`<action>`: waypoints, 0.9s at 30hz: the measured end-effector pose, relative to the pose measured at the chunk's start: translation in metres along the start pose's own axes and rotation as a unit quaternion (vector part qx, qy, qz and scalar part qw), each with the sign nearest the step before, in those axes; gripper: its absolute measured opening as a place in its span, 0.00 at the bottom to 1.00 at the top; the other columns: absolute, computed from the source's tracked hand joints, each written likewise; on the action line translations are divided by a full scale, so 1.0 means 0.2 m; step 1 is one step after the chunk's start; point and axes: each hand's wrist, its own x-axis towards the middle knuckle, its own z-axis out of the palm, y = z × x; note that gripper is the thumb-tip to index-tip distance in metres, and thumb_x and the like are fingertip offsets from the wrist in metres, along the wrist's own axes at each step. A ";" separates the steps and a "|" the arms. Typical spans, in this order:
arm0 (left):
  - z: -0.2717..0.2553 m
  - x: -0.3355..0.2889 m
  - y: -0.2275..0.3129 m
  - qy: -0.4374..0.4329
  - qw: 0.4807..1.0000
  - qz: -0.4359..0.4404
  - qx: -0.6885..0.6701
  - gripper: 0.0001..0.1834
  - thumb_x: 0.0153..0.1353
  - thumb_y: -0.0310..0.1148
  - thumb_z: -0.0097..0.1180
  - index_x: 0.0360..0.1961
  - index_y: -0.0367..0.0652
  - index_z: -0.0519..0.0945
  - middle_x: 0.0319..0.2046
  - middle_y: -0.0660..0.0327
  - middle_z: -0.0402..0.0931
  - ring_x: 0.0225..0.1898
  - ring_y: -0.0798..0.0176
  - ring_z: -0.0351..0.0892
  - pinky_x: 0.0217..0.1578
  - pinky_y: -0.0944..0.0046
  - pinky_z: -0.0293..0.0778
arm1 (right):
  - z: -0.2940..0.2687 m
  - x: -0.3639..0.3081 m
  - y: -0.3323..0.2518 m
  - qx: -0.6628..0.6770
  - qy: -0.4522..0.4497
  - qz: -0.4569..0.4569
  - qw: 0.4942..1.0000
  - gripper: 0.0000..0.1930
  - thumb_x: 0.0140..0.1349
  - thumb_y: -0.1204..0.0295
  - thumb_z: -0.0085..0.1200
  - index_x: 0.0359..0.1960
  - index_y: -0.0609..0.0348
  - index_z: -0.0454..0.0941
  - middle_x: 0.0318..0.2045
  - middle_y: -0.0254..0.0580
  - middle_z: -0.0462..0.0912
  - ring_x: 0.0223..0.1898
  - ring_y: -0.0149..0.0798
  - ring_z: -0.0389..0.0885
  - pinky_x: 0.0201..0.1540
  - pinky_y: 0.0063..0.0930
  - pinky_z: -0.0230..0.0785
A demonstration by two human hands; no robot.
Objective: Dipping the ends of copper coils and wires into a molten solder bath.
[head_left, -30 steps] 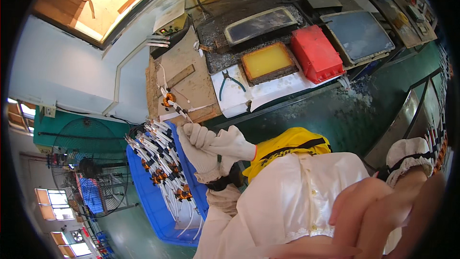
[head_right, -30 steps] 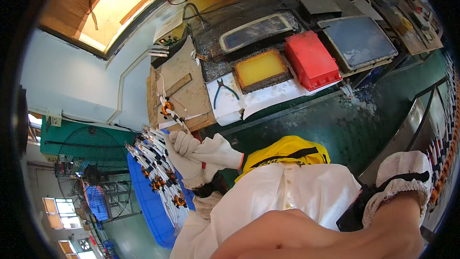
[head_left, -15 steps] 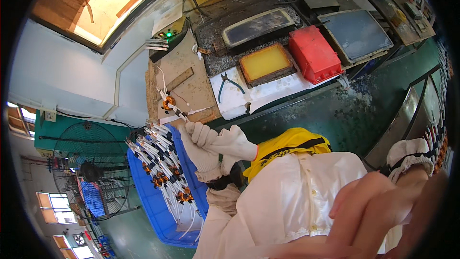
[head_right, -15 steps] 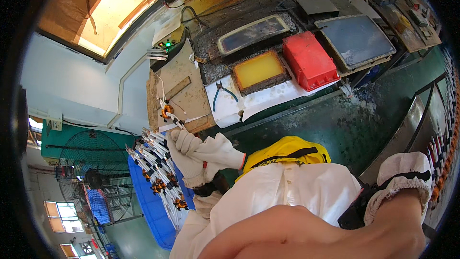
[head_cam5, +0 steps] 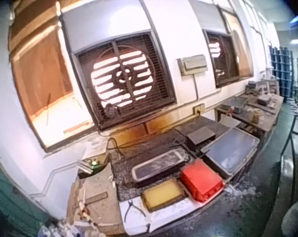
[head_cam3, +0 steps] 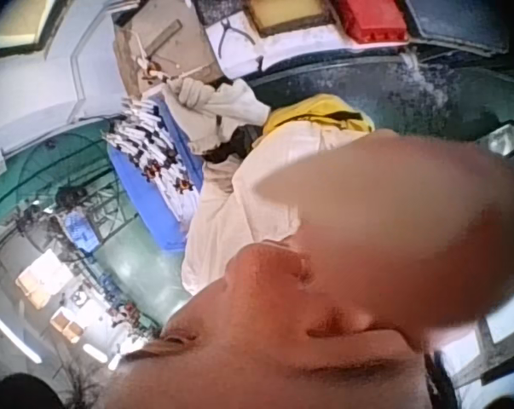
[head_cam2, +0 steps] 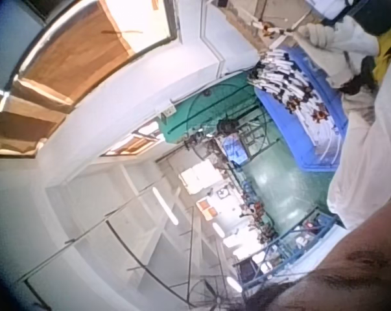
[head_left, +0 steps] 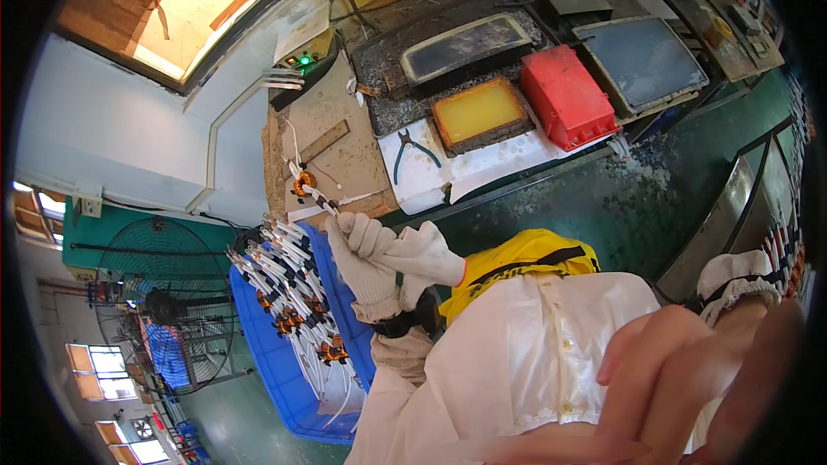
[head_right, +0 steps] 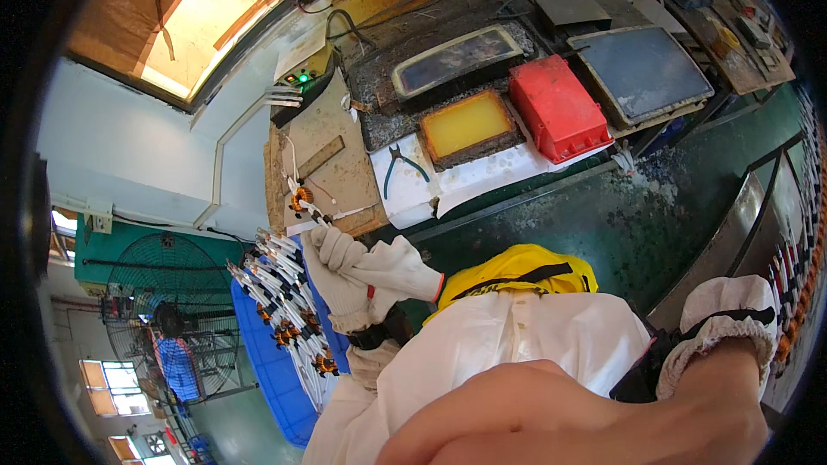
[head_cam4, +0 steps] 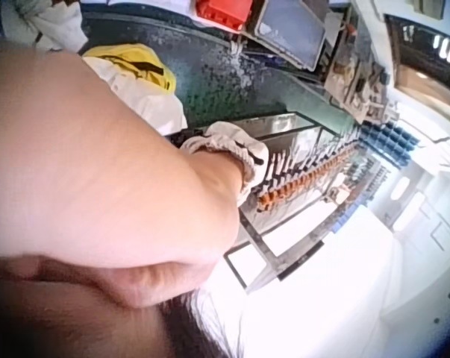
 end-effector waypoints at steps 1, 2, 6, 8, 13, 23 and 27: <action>0.02 0.03 -0.03 -0.006 1.000 -0.015 -0.002 0.19 0.71 0.45 0.36 0.28 0.44 0.70 0.15 0.73 0.50 0.16 0.76 0.47 0.18 0.73 0.49 | 0.03 -0.02 -0.02 -0.005 0.023 -0.004 1.000 0.02 0.63 0.77 0.48 0.34 0.58 0.74 0.42 0.53 0.78 0.47 0.51 0.77 0.57 0.43 0.54; 0.03 0.06 -0.06 -0.012 1.000 -0.029 -0.007 0.19 0.71 0.45 0.36 0.28 0.44 0.70 0.15 0.73 0.50 0.16 0.76 0.47 0.18 0.73 0.49 | 0.06 -0.05 -0.04 -0.009 0.045 -0.008 0.999 0.03 0.64 0.76 0.48 0.33 0.58 0.74 0.42 0.53 0.78 0.47 0.51 0.77 0.58 0.44 0.54; 0.02 0.05 -0.06 0.005 1.000 -0.014 0.004 0.19 0.71 0.44 0.36 0.28 0.45 0.70 0.15 0.73 0.50 0.15 0.76 0.47 0.18 0.73 0.49 | 0.04 -0.05 0.00 0.003 0.046 -0.020 0.999 0.03 0.64 0.76 0.47 0.33 0.58 0.73 0.42 0.54 0.78 0.48 0.51 0.77 0.58 0.44 0.54; 0.02 0.05 -0.05 0.008 1.000 -0.009 0.006 0.18 0.71 0.44 0.36 0.28 0.45 0.70 0.15 0.73 0.50 0.15 0.76 0.46 0.18 0.73 0.49 | 0.02 -0.05 0.02 0.010 0.039 -0.028 0.999 0.03 0.64 0.76 0.46 0.33 0.58 0.73 0.42 0.54 0.78 0.48 0.52 0.77 0.58 0.44 0.53; 0.02 0.05 -0.03 0.022 0.999 -0.009 0.021 0.18 0.71 0.44 0.36 0.27 0.46 0.69 0.14 0.73 0.50 0.15 0.76 0.47 0.17 0.73 0.49 | -0.01 -0.04 0.01 0.021 0.029 -0.044 0.998 0.03 0.65 0.76 0.45 0.34 0.58 0.72 0.42 0.54 0.78 0.48 0.52 0.77 0.58 0.45 0.53; 0.02 0.06 -0.05 0.010 1.000 -0.011 0.013 0.19 0.71 0.44 0.35 0.27 0.46 0.70 0.15 0.73 0.50 0.16 0.76 0.47 0.17 0.73 0.49 | 0.04 -0.03 -0.02 -0.014 0.093 -0.024 0.995 0.02 0.64 0.78 0.48 0.37 0.59 0.72 0.40 0.55 0.79 0.51 0.49 0.76 0.59 0.43 0.53; 0.02 0.06 -0.05 0.022 1.000 -0.001 0.016 0.19 0.71 0.45 0.35 0.28 0.45 0.70 0.15 0.73 0.50 0.15 0.76 0.46 0.17 0.73 0.49 | -0.01 -0.02 -0.04 -0.042 0.041 0.003 0.998 0.04 0.60 0.78 0.53 0.36 0.59 0.73 0.38 0.51 0.79 0.50 0.48 0.76 0.59 0.42 0.55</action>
